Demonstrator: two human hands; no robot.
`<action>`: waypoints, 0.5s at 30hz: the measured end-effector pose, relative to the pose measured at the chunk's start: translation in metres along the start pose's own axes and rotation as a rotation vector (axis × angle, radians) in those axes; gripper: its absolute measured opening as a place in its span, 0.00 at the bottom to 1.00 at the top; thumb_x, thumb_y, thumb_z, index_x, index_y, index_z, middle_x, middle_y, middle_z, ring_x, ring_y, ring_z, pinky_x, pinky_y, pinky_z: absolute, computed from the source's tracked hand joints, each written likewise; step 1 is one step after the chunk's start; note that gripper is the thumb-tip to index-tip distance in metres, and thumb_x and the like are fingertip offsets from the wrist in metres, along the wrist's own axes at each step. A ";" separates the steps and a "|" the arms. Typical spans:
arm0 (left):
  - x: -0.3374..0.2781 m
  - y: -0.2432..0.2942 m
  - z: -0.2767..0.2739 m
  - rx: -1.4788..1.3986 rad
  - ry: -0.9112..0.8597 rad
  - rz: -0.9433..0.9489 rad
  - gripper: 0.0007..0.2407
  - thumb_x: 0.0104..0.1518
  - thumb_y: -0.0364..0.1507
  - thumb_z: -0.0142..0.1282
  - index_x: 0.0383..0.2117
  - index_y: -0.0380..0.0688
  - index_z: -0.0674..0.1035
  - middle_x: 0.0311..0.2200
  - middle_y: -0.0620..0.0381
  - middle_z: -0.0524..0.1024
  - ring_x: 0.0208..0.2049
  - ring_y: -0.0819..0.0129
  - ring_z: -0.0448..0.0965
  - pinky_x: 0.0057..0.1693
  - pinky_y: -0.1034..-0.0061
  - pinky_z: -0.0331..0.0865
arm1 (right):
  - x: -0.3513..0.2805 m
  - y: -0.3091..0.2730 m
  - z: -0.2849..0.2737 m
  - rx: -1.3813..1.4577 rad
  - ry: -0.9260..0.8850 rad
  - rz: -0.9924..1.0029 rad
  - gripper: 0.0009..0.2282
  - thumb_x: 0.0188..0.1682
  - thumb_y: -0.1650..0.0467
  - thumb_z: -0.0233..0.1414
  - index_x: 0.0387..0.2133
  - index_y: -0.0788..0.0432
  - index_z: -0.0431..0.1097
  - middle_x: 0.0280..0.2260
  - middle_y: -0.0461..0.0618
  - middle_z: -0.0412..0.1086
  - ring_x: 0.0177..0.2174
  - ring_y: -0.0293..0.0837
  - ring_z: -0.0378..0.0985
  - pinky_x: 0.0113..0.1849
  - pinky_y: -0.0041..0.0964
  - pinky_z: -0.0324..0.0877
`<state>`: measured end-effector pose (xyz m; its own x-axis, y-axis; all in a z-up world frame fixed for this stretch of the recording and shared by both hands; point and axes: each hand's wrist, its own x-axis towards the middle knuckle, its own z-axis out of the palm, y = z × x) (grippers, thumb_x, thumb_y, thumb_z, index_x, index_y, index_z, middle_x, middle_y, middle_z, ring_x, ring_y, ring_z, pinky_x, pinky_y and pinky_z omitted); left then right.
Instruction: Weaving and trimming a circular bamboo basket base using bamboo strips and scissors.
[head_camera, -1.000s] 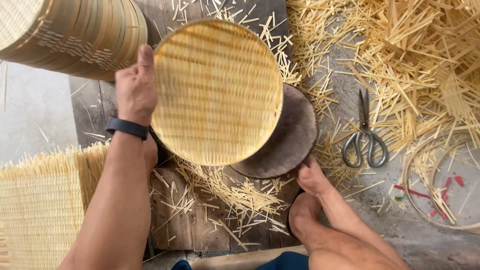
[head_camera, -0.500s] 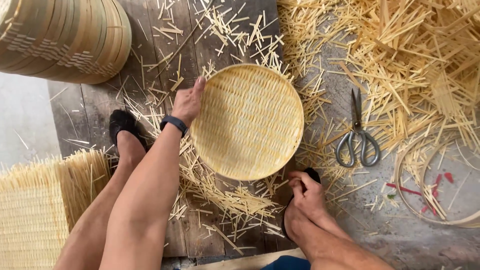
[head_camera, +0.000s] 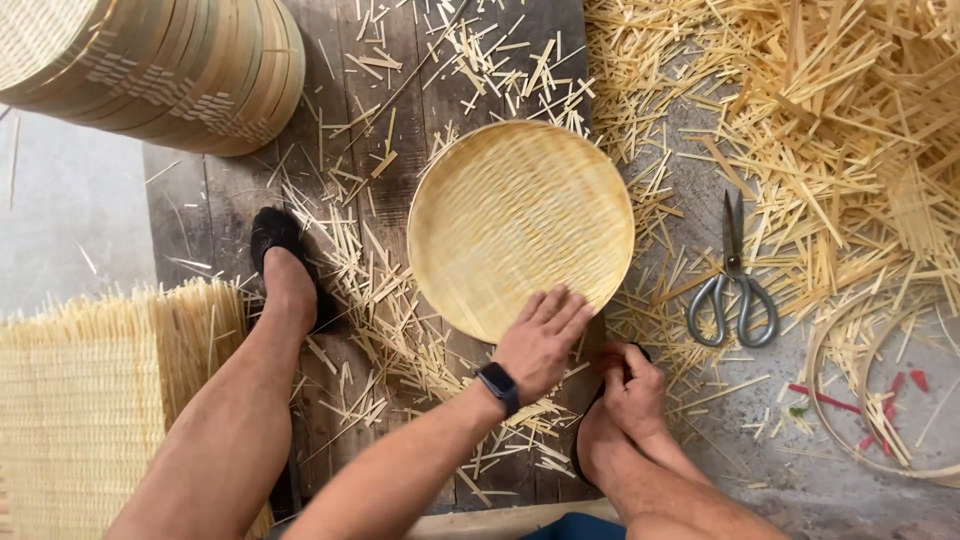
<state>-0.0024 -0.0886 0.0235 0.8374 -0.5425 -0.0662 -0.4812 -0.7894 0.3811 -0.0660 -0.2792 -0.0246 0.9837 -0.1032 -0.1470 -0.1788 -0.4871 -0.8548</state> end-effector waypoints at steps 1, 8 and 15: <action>-0.011 -0.012 -0.001 0.004 -0.001 -0.004 0.25 0.60 0.28 0.51 0.67 0.44 0.64 0.69 0.50 0.61 0.73 0.53 0.53 0.75 0.57 0.46 | -0.005 0.001 0.000 0.004 -0.003 -0.002 0.10 0.48 0.76 0.49 0.40 0.59 0.75 0.30 0.52 0.79 0.30 0.45 0.84 0.34 0.37 0.76; -0.029 -0.145 -0.080 0.444 -0.264 0.356 0.26 0.56 0.24 0.55 0.64 0.41 0.64 0.65 0.42 0.61 0.66 0.54 0.61 0.69 0.58 0.52 | -0.001 0.019 0.007 -0.023 0.008 0.050 0.10 0.48 0.74 0.51 0.41 0.59 0.76 0.27 0.50 0.79 0.28 0.43 0.83 0.32 0.36 0.75; -0.012 -0.240 -0.267 0.805 0.156 0.277 0.09 0.62 0.22 0.54 0.47 0.40 0.78 0.40 0.52 0.80 0.42 0.63 0.80 0.52 0.71 0.76 | 0.001 0.050 0.015 -0.075 0.005 0.050 0.10 0.48 0.75 0.50 0.41 0.60 0.76 0.26 0.49 0.79 0.26 0.41 0.82 0.31 0.35 0.74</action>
<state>0.1725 0.1838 0.1793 0.6602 -0.7466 0.0824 -0.6610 -0.6295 -0.4085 -0.0740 -0.2910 -0.0750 0.9735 -0.1333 -0.1860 -0.2288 -0.5447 -0.8068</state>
